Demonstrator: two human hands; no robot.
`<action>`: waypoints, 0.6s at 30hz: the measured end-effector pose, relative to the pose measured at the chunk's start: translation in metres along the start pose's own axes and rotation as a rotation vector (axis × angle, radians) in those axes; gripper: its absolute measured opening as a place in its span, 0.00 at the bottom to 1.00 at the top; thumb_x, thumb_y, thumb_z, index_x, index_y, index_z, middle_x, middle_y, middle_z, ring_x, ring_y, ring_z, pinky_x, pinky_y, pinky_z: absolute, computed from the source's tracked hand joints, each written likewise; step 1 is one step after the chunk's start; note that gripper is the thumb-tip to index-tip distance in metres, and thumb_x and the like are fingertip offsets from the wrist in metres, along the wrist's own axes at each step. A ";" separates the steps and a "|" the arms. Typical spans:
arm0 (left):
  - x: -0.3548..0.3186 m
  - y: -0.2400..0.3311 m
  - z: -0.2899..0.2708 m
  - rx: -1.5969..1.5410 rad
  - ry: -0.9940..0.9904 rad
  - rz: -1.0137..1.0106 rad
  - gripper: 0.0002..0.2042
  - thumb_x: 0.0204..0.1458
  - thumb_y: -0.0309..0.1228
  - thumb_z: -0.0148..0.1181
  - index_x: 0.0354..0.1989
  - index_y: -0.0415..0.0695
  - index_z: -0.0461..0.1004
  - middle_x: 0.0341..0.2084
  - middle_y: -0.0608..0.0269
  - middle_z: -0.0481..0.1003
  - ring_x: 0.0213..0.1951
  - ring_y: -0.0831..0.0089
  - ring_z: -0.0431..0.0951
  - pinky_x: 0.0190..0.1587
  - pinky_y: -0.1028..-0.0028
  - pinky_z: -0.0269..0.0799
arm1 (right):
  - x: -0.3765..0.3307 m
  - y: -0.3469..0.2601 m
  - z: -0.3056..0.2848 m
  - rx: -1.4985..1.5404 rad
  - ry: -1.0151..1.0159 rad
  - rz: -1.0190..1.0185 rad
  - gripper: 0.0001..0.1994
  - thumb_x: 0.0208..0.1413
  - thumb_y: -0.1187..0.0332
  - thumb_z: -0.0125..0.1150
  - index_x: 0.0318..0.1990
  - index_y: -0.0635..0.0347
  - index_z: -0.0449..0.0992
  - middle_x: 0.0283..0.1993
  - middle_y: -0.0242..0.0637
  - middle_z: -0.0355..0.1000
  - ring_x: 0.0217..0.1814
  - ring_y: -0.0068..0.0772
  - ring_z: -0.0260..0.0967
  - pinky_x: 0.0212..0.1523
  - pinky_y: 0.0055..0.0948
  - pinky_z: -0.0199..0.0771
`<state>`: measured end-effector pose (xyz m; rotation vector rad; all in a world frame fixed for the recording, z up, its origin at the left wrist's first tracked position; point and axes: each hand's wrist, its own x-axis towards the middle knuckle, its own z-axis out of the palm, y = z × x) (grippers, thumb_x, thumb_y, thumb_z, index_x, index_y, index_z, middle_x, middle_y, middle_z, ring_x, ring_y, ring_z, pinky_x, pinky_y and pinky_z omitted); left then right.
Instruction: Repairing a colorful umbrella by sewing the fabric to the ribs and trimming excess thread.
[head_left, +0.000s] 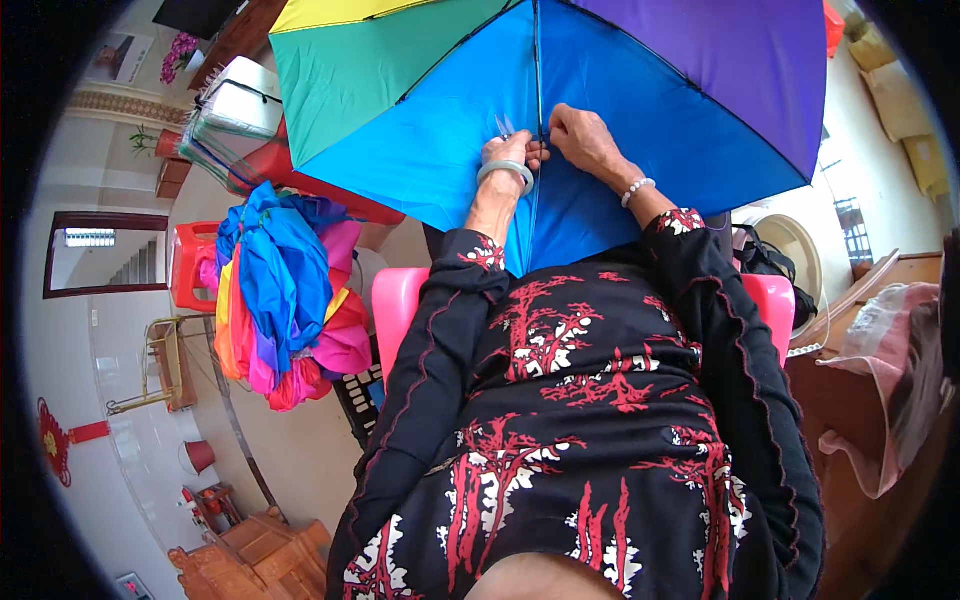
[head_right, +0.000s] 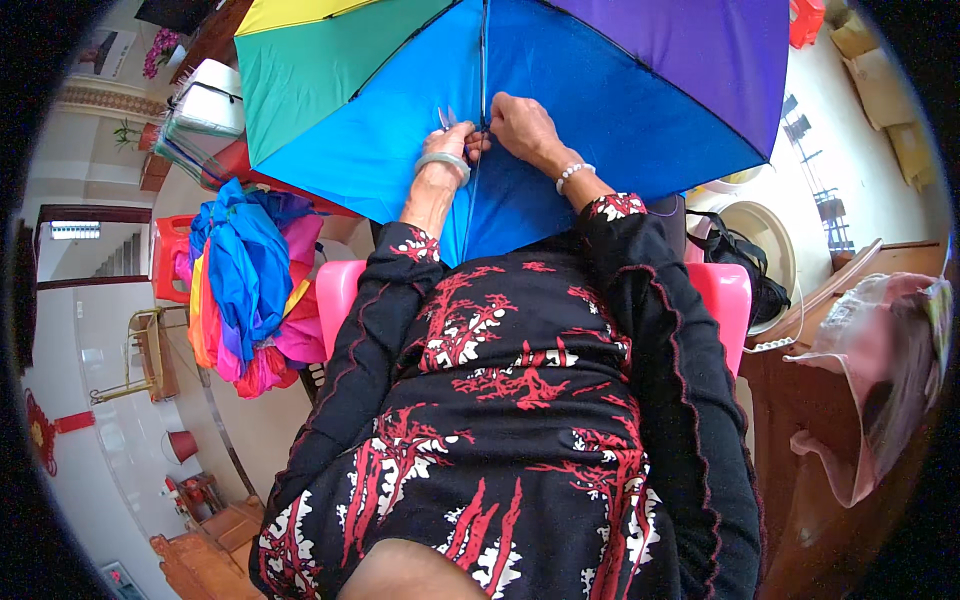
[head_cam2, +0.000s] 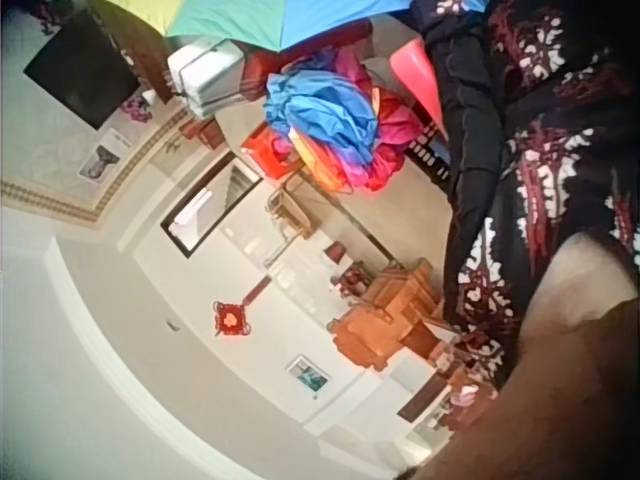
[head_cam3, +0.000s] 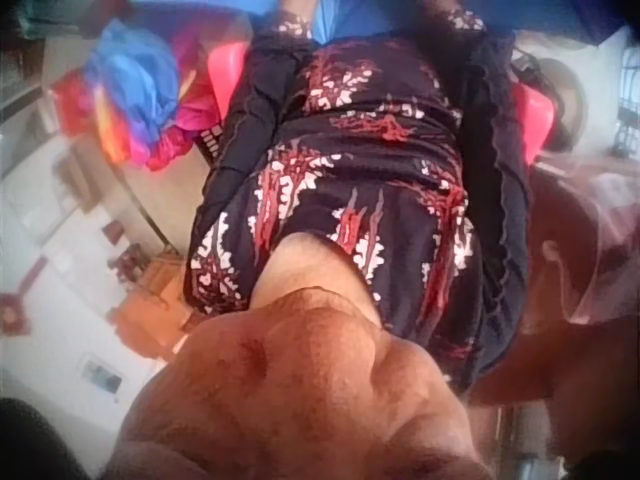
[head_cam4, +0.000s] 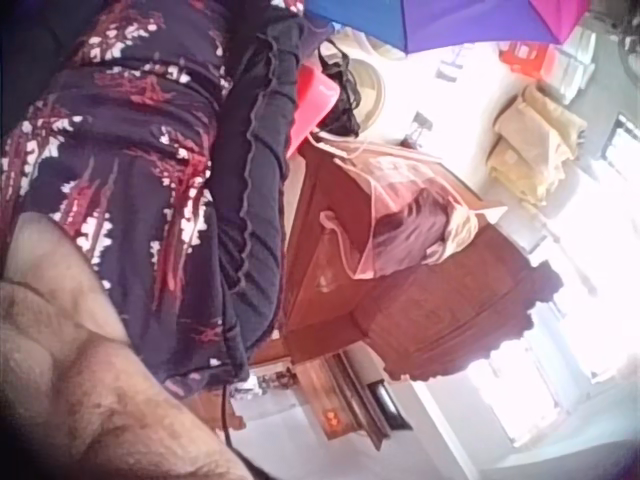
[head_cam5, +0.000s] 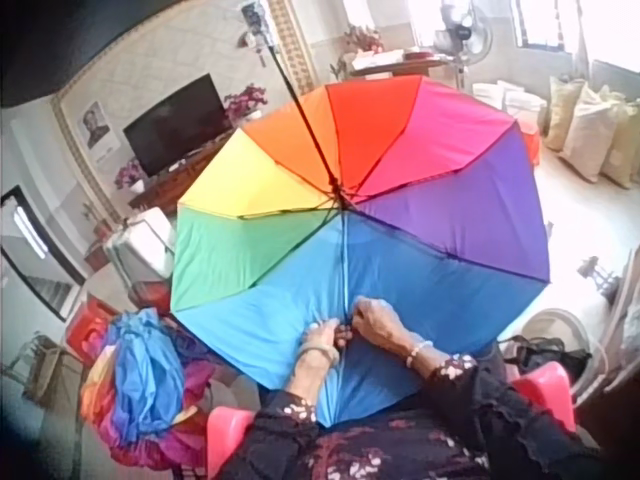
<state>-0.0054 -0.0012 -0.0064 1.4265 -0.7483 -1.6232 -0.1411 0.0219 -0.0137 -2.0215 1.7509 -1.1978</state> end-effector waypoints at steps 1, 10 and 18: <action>0.002 0.000 0.000 0.005 -0.009 0.000 0.07 0.47 0.25 0.53 0.27 0.32 0.67 0.21 0.49 0.74 0.17 0.66 0.75 0.10 0.79 0.63 | 0.001 0.003 0.001 0.001 -0.002 -0.003 0.06 0.46 0.71 0.49 0.27 0.63 0.70 0.17 0.41 0.68 0.15 0.32 0.67 0.18 0.32 0.65; 0.006 -0.001 -0.005 -0.004 -0.064 -0.018 0.07 0.47 0.25 0.53 0.27 0.31 0.67 0.20 0.50 0.73 0.17 0.66 0.75 0.10 0.79 0.64 | 0.005 -0.004 -0.002 0.085 -0.237 0.227 0.07 0.46 0.71 0.47 0.30 0.61 0.72 0.27 0.47 0.70 0.30 0.46 0.67 0.30 0.40 0.66; 0.009 -0.005 -0.006 -0.038 -0.056 0.003 0.07 0.46 0.25 0.53 0.26 0.32 0.68 0.19 0.51 0.73 0.17 0.66 0.75 0.11 0.78 0.64 | 0.004 -0.019 -0.008 0.470 -0.342 0.512 0.08 0.50 0.72 0.48 0.31 0.66 0.72 0.20 0.35 0.70 0.16 0.23 0.66 0.14 0.22 0.66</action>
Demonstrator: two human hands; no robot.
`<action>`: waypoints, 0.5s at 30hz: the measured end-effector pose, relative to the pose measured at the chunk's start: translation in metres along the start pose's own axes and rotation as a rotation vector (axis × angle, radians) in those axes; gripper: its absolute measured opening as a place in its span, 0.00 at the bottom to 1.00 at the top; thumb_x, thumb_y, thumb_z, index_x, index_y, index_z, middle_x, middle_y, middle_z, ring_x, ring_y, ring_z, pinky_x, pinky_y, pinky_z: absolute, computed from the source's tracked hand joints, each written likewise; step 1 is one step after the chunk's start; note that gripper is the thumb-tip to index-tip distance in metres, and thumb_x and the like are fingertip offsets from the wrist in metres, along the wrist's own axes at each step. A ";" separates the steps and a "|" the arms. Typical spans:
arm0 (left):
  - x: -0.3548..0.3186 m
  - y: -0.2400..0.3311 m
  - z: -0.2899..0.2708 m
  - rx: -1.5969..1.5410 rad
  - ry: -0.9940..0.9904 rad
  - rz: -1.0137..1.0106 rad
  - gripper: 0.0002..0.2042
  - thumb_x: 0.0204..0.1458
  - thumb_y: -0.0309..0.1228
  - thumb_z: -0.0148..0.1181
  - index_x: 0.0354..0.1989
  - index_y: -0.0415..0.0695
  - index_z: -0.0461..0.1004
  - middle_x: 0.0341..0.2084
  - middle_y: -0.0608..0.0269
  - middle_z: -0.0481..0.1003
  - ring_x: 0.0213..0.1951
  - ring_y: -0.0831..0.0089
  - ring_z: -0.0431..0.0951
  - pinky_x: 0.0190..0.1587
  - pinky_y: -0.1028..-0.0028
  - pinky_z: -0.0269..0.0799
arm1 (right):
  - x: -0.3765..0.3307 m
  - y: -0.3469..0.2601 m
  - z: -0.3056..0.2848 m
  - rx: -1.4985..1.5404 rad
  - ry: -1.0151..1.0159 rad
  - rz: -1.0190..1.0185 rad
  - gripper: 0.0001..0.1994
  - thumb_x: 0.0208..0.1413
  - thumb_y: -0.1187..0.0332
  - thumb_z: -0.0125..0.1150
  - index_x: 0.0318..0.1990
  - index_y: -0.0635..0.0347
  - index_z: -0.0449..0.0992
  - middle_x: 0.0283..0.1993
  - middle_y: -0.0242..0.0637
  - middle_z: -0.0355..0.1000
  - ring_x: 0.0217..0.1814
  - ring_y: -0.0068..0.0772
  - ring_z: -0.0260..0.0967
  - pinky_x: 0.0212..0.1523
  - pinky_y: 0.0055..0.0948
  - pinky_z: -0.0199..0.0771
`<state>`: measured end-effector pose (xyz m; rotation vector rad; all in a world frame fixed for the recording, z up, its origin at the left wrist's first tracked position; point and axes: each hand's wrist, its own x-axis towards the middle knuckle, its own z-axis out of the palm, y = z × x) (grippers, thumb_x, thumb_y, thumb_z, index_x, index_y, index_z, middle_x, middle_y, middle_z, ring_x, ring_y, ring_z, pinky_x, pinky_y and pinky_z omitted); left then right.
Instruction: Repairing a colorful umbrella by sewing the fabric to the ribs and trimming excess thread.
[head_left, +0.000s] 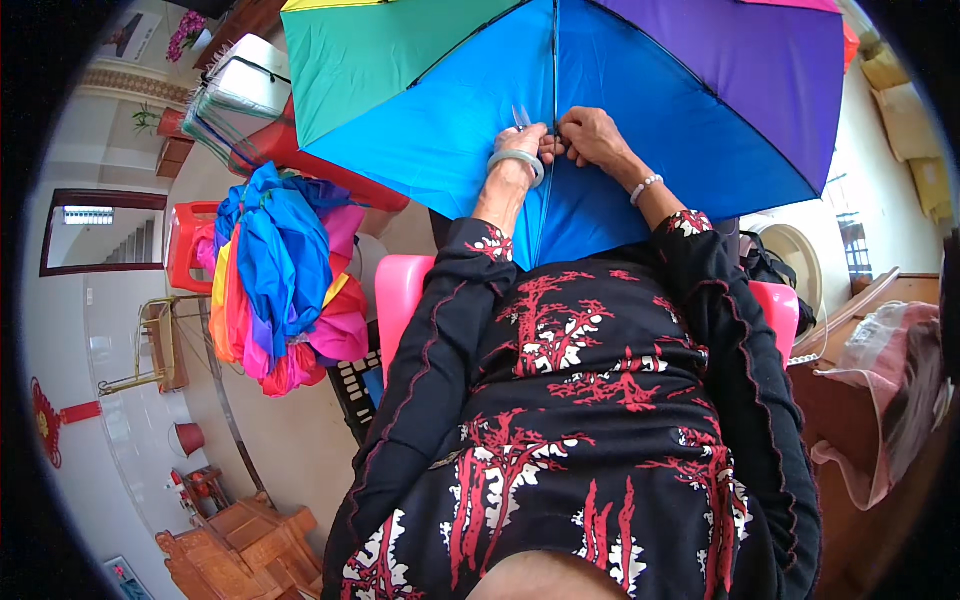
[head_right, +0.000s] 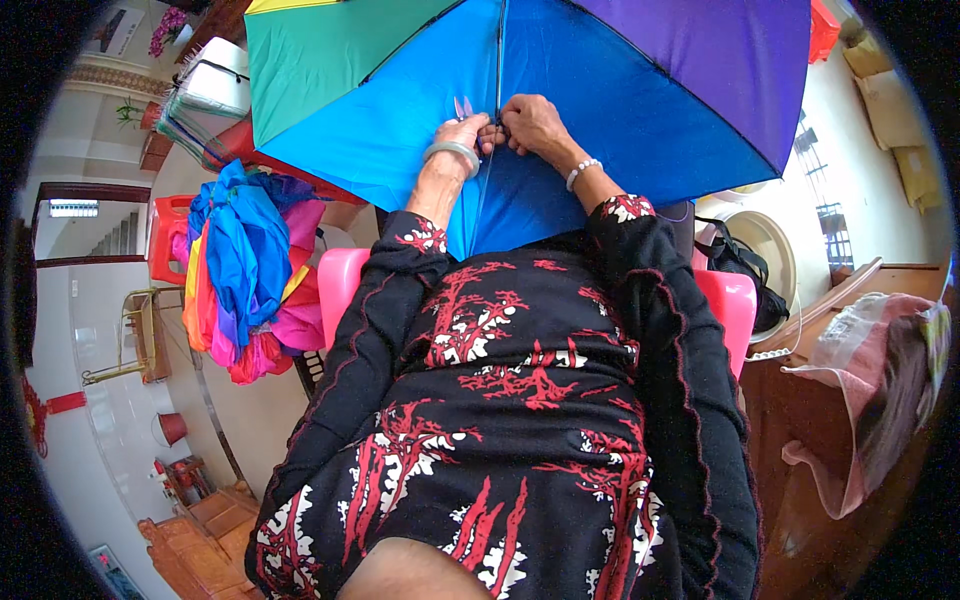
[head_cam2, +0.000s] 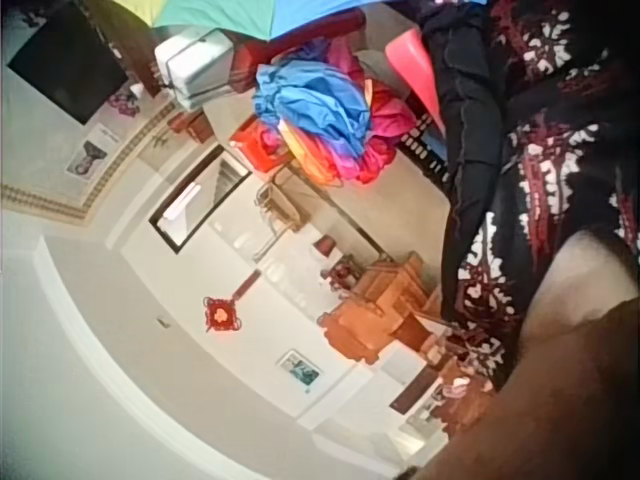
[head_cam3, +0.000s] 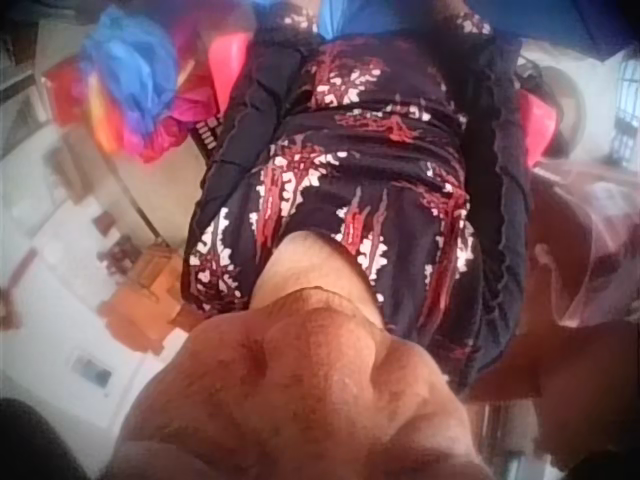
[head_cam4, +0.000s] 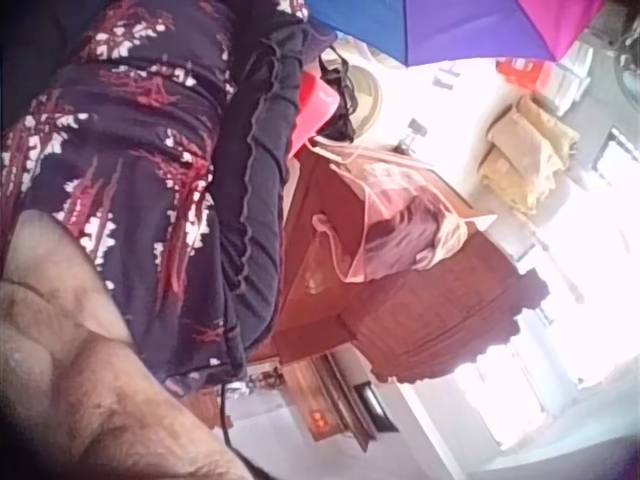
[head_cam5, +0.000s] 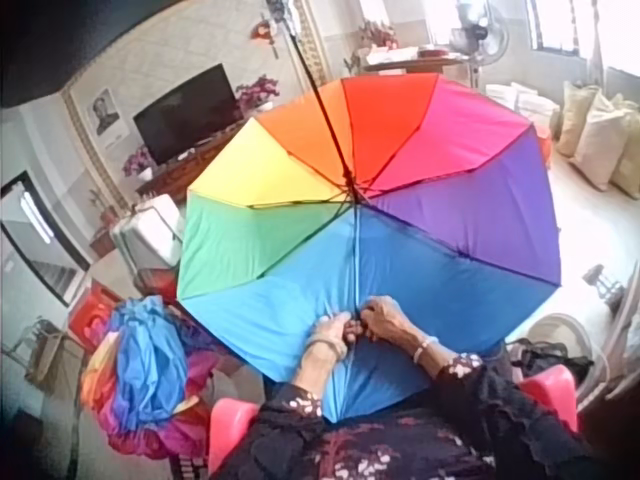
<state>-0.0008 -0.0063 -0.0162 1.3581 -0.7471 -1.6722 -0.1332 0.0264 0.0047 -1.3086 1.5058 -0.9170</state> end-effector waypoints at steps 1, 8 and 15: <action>-0.001 0.000 0.002 0.007 0.012 0.002 0.07 0.46 0.25 0.53 0.26 0.32 0.68 0.19 0.52 0.73 0.17 0.67 0.75 0.11 0.78 0.65 | 0.001 0.001 0.000 0.001 0.001 0.005 0.08 0.51 0.71 0.48 0.31 0.66 0.72 0.20 0.35 0.70 0.16 0.21 0.66 0.14 0.21 0.65; -0.009 0.002 0.006 0.030 0.083 0.009 0.08 0.47 0.27 0.53 0.27 0.32 0.69 0.19 0.53 0.73 0.16 0.69 0.74 0.12 0.78 0.65 | 0.003 0.006 0.002 0.038 0.002 0.006 0.08 0.50 0.72 0.48 0.31 0.68 0.73 0.20 0.36 0.70 0.16 0.23 0.67 0.13 0.21 0.67; -0.010 0.004 0.003 0.072 -0.048 0.002 0.06 0.47 0.27 0.54 0.25 0.36 0.70 0.18 0.57 0.73 0.15 0.72 0.74 0.11 0.80 0.63 | 0.002 0.004 0.001 0.079 0.010 -0.008 0.09 0.48 0.74 0.47 0.31 0.68 0.73 0.19 0.39 0.71 0.16 0.25 0.69 0.13 0.23 0.68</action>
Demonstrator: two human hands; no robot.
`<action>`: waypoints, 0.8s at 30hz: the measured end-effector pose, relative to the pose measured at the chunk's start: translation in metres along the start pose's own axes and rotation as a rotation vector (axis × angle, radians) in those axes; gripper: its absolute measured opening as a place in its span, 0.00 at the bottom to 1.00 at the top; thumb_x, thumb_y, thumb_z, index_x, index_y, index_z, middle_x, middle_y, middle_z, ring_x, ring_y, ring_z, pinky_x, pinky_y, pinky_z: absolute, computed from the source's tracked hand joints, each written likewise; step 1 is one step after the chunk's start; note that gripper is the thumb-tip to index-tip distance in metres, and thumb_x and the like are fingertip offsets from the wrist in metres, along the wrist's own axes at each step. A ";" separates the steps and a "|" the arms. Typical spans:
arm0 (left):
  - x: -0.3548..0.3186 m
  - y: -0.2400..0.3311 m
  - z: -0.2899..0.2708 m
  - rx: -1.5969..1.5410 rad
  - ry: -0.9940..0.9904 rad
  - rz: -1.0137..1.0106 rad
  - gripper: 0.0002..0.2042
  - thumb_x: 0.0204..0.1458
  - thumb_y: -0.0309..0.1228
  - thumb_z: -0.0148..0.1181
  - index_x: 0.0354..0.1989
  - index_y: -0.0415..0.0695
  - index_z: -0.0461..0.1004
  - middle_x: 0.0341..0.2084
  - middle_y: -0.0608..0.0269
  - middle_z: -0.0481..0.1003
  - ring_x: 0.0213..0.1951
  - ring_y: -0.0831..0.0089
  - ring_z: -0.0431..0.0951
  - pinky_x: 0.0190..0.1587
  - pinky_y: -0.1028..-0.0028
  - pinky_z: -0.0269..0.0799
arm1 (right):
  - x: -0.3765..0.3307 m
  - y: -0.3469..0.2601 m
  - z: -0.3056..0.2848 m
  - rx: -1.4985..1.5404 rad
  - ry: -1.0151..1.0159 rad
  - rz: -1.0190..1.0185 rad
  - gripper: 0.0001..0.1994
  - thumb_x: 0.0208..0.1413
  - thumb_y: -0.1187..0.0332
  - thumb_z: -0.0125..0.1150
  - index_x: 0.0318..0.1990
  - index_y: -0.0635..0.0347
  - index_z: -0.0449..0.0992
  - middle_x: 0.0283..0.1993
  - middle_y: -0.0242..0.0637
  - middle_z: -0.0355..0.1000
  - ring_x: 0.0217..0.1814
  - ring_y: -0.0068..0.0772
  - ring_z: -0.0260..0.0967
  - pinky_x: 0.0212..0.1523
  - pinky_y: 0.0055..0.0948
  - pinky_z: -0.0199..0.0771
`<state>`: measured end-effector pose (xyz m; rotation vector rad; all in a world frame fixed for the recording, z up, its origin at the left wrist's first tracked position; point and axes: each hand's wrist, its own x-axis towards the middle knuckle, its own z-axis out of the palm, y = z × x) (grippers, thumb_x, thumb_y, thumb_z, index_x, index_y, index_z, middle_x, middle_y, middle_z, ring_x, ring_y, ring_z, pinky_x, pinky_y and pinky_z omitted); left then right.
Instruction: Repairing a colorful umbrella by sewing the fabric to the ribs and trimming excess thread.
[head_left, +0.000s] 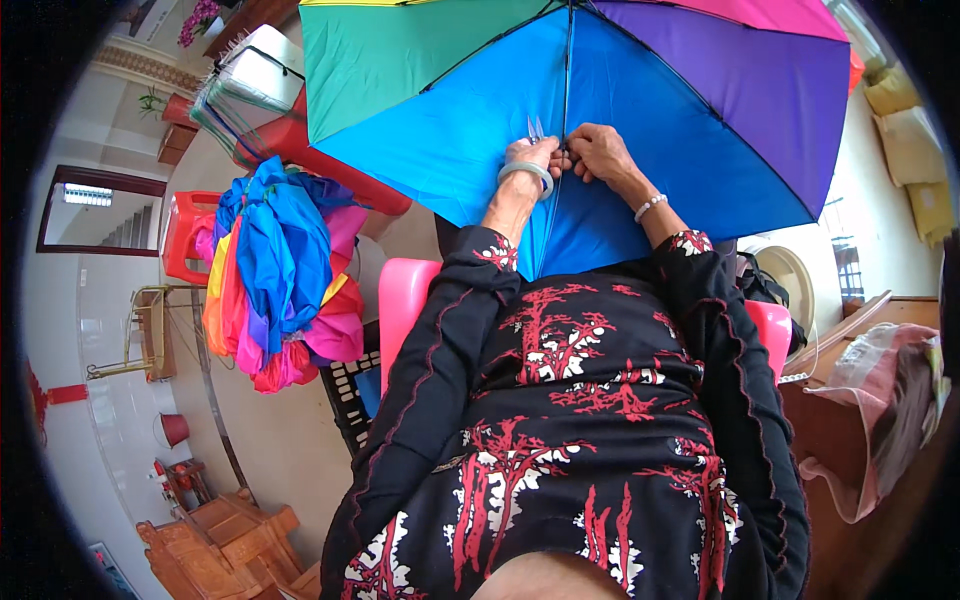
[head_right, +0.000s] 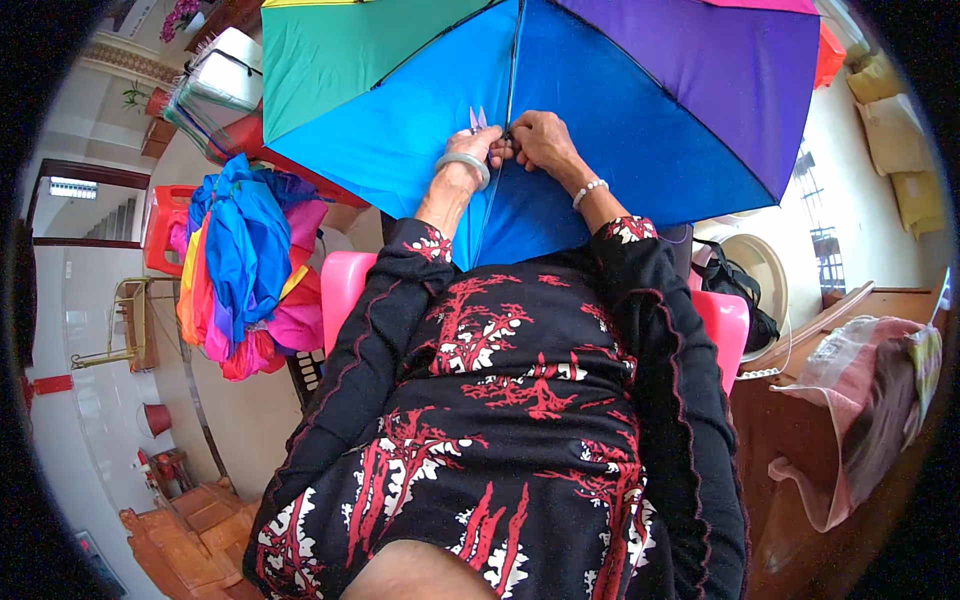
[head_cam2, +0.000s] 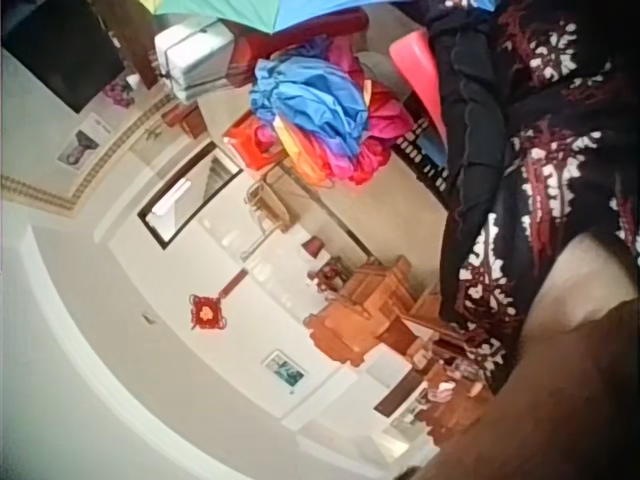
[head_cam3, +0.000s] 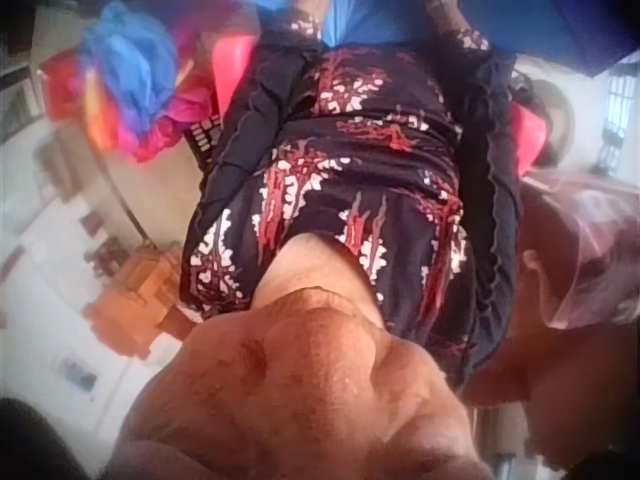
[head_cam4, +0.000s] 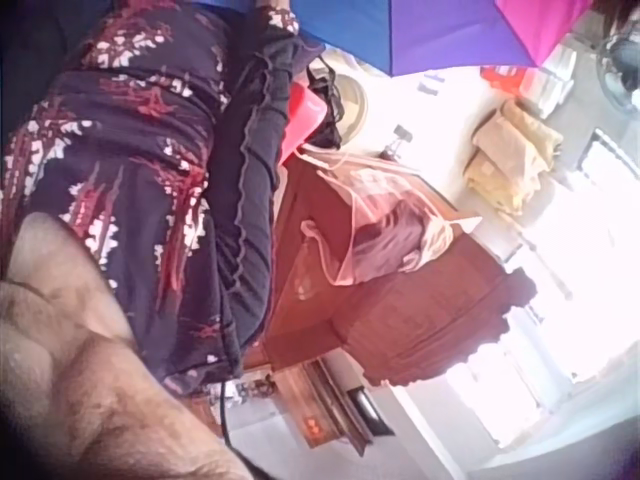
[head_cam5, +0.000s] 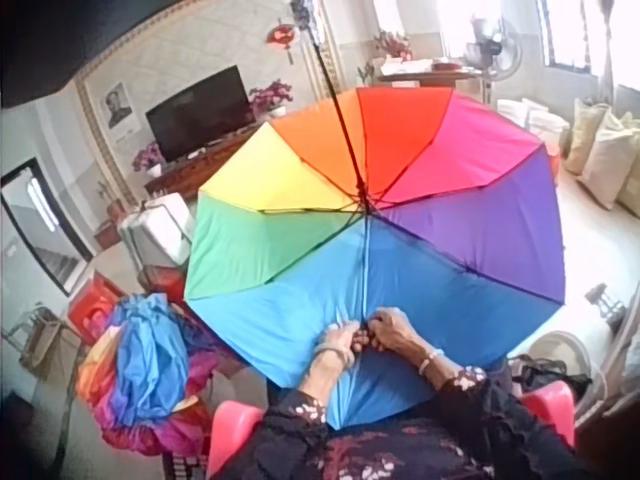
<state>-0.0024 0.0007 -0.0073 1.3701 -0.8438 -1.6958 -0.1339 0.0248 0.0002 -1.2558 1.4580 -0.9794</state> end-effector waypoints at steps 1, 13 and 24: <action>-0.002 0.001 0.002 -0.004 0.000 0.002 0.06 0.47 0.27 0.54 0.25 0.36 0.70 0.18 0.57 0.73 0.15 0.72 0.74 0.11 0.80 0.63 | -0.001 -0.002 -0.001 -0.053 0.007 -0.001 0.09 0.48 0.74 0.47 0.31 0.68 0.73 0.19 0.39 0.71 0.16 0.25 0.69 0.13 0.23 0.68; -0.010 0.004 0.009 0.034 0.087 -0.021 0.05 0.46 0.26 0.53 0.23 0.37 0.70 0.15 0.58 0.73 0.14 0.73 0.73 0.10 0.79 0.61 | -0.009 -0.011 -0.005 -0.050 0.025 0.049 0.07 0.51 0.72 0.49 0.30 0.66 0.71 0.18 0.34 0.68 0.15 0.22 0.66 0.12 0.20 0.65; -0.008 0.001 0.009 0.104 0.157 0.064 0.05 0.44 0.27 0.53 0.20 0.39 0.71 0.13 0.61 0.72 0.13 0.73 0.73 0.10 0.78 0.61 | -0.017 -0.021 -0.020 0.057 0.097 -0.005 0.07 0.52 0.70 0.47 0.31 0.63 0.70 0.25 0.34 0.69 0.17 0.21 0.65 0.15 0.20 0.68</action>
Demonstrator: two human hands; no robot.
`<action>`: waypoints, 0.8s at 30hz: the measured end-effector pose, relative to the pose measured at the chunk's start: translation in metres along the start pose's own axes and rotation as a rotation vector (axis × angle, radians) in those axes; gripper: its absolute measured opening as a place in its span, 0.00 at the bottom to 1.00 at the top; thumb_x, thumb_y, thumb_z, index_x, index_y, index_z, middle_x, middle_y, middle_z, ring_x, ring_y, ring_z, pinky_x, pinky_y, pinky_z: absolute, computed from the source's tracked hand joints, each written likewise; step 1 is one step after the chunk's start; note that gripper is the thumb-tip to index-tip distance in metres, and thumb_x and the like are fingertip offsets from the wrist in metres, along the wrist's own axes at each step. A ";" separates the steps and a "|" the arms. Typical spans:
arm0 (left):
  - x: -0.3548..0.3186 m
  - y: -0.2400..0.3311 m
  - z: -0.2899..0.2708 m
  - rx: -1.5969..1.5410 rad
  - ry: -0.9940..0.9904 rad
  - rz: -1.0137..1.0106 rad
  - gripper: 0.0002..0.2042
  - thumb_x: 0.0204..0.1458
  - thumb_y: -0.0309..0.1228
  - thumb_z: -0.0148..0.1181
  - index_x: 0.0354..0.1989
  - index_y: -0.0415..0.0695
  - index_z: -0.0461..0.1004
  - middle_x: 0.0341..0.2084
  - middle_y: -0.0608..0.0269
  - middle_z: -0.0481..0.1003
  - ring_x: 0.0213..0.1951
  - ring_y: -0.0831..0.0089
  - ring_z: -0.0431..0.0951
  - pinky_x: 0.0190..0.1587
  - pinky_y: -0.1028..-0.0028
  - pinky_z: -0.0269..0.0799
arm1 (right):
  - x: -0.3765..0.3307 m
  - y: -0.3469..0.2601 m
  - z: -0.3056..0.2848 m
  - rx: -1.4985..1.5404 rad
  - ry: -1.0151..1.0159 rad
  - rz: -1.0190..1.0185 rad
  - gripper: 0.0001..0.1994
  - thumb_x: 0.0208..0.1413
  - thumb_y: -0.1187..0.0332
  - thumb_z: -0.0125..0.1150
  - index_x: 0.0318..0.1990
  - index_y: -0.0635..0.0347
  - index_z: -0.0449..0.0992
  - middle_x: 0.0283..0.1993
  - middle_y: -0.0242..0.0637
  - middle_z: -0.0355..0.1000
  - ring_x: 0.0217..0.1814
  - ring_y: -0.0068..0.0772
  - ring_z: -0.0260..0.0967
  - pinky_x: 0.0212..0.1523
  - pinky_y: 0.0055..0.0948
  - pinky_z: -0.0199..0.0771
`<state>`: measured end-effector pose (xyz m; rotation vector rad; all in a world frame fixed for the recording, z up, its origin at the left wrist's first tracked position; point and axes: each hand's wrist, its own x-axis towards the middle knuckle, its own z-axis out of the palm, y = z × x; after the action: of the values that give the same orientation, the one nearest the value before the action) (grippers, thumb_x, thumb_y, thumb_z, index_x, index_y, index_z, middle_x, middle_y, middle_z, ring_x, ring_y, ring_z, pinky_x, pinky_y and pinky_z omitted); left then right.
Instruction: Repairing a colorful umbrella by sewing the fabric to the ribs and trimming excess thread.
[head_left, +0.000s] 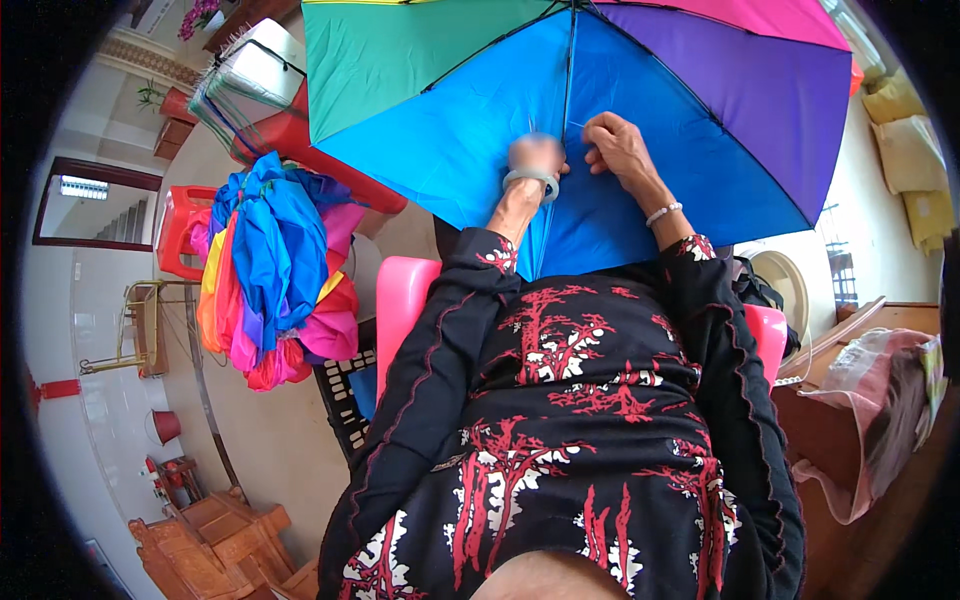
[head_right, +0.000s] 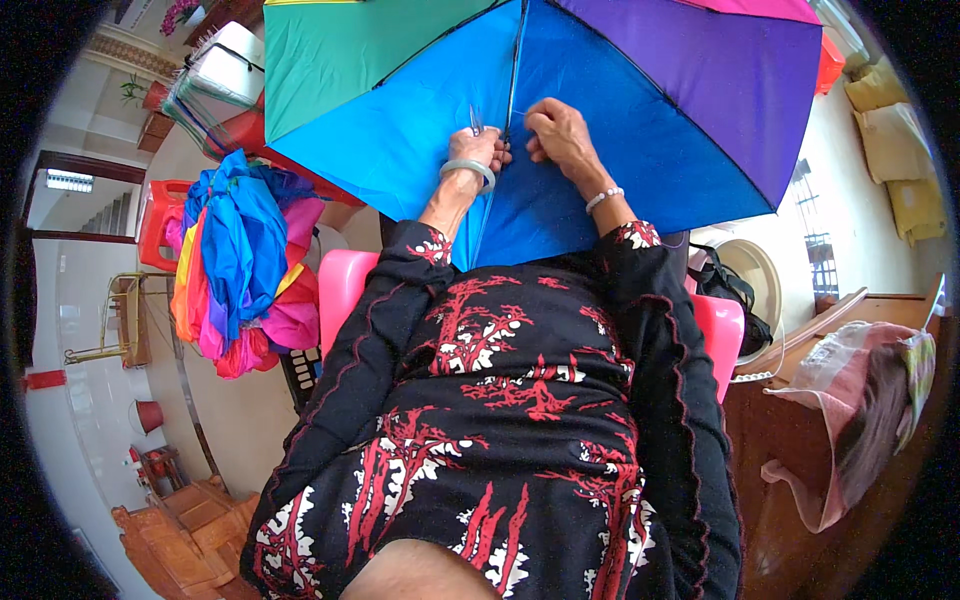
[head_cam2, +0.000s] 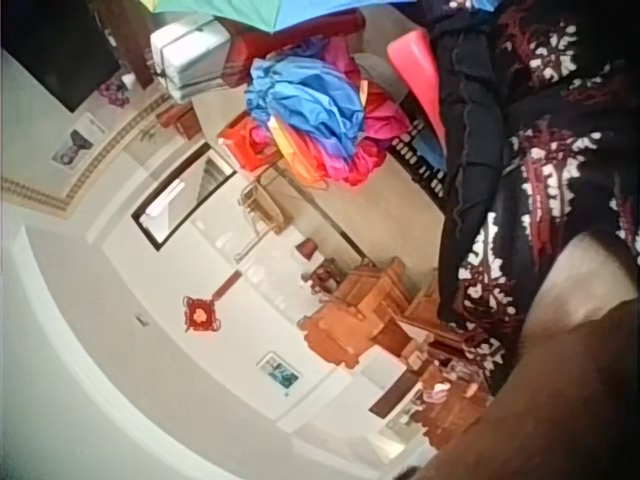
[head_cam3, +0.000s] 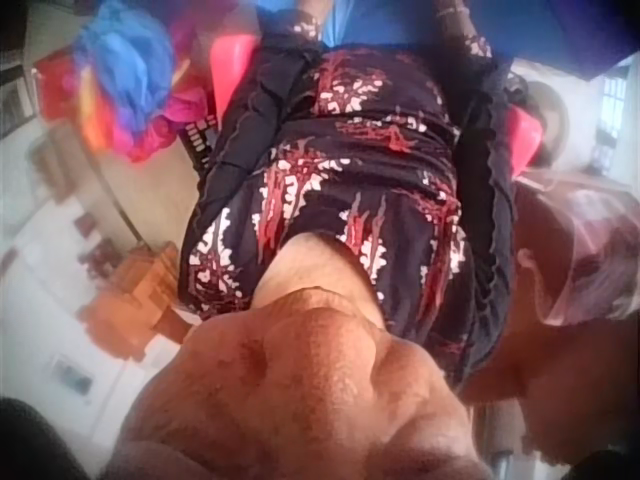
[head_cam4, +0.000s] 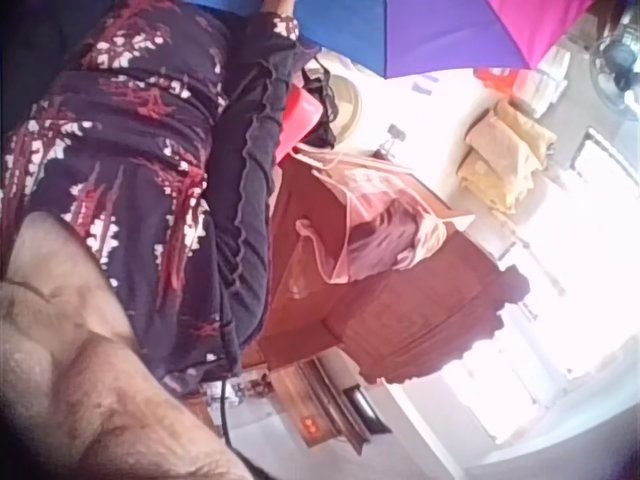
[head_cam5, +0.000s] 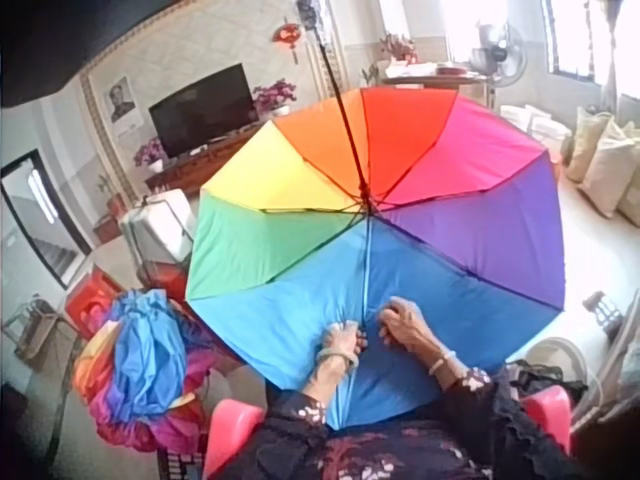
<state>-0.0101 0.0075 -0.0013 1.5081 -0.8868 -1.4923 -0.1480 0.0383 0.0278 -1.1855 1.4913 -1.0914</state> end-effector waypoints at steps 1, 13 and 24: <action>0.001 0.000 -0.001 0.004 -0.003 -0.001 0.05 0.44 0.27 0.53 0.20 0.39 0.71 0.13 0.61 0.72 0.13 0.73 0.73 0.10 0.78 0.61 | 0.000 0.000 0.005 0.137 -0.033 0.006 0.07 0.53 0.70 0.47 0.32 0.63 0.70 0.26 0.34 0.68 0.18 0.21 0.65 0.16 0.20 0.68; -0.003 0.003 -0.002 0.511 -0.021 0.217 0.05 0.36 0.25 0.60 0.22 0.38 0.71 0.13 0.61 0.72 0.15 0.73 0.75 0.18 0.76 0.69 | 0.009 0.014 0.011 0.410 -0.107 0.119 0.06 0.54 0.68 0.49 0.31 0.61 0.67 0.26 0.32 0.65 0.22 0.20 0.62 0.24 0.23 0.73; -0.012 0.005 -0.001 0.504 0.000 0.322 0.06 0.39 0.26 0.58 0.27 0.38 0.71 0.16 0.59 0.74 0.15 0.73 0.75 0.18 0.75 0.70 | 0.006 0.008 0.003 0.460 -0.027 -0.001 0.06 0.54 0.67 0.52 0.32 0.60 0.68 0.25 0.30 0.65 0.23 0.19 0.64 0.25 0.21 0.73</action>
<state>-0.0094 0.0166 0.0080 1.6111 -1.5076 -1.0794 -0.1475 0.0329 0.0190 -0.8725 1.1337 -1.3254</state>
